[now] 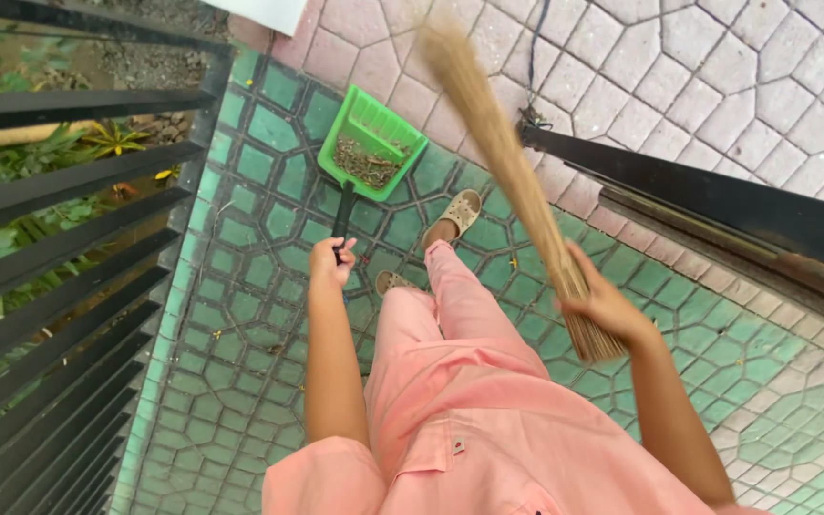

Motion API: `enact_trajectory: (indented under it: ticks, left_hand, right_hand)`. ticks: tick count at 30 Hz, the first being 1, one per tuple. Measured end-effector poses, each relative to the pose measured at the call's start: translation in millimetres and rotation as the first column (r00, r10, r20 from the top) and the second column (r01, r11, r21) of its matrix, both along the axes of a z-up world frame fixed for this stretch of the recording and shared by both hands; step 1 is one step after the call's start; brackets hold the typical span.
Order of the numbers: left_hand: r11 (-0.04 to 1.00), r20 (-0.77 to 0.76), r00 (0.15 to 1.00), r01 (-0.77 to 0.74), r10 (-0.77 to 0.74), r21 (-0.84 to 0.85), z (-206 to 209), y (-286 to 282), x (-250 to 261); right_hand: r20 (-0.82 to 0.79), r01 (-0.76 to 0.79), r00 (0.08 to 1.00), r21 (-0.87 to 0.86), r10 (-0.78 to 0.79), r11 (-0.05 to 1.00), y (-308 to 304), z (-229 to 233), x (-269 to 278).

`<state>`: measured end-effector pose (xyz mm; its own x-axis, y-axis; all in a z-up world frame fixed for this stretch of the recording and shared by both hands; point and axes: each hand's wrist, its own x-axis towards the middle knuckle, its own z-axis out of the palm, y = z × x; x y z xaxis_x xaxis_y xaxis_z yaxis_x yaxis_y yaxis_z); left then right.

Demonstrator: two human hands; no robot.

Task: The person sweeps debris into a green dustpan using a broom, then walks across a tiled patio while carrying both items to continue sweeping in another area.

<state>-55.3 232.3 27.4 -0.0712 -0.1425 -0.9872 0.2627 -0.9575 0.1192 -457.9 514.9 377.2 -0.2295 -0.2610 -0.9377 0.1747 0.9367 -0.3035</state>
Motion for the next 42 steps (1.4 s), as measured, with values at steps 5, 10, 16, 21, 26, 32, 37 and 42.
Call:
enact_trajectory:
  ticks: [5, 10, 16, 21, 26, 32, 37, 42]
  left_hand:
    - [0.998, 0.079, 0.996, -0.045, 0.049, -0.049, 12.2, 22.4, 7.3]
    - [0.988, 0.129, 0.980, -0.153, 0.154, -0.017, -5.9, 23.3, 9.9]
    - [0.975, 0.102, 0.970, -0.224, 0.222, 0.008, -15.6, 17.3, 39.1]
    - [0.973, 0.019, 0.974, -0.228, 0.227, 0.023, 22.9, 18.3, 72.7]
    - [0.956, 0.085, 0.953, -0.293, 0.291, 0.009, 8.5, 20.4, 76.3]
    - [0.946, 0.153, 0.935, -0.325, 0.321, -0.004, -9.8, 12.3, 73.7]
    - [0.933, 0.071, 0.933, -0.356, 0.352, 0.054, -25.8, -6.3, 104.5]
    - [0.978, -0.038, 0.978, -0.204, 0.206, 0.048, 4.7, -3.2, 120.5]
  right_hand:
    - [-0.261, -0.172, 0.958, -0.208, 0.115, 0.963, -54.9, -184.7, -2.9]
    - [-0.132, -0.449, 0.884, 0.024, 0.448, 0.893, -47.1, -220.4, 44.0]
    - [0.178, -0.385, 0.901, -0.091, 0.396, 0.918, 9.7, -40.9, 33.7]
    - [0.207, -0.184, 0.956, -0.121, 0.206, 0.975, 3.9, 17.8, 0.7]
    - [-0.046, -0.207, 0.978, -0.274, 0.202, 0.939, -99.0, -97.1, 1.6]
    - [-0.253, -0.537, 0.834, -0.164, 0.491, 0.827, -134.0, -266.1, 82.7]
    - [-0.125, -0.758, 0.650, -0.038, 0.750, 0.651, -77.8, -169.5, 98.8]
    - [0.191, -0.463, 0.854, -0.142, 0.483, 0.875, -5.8, -26.3, 47.9]
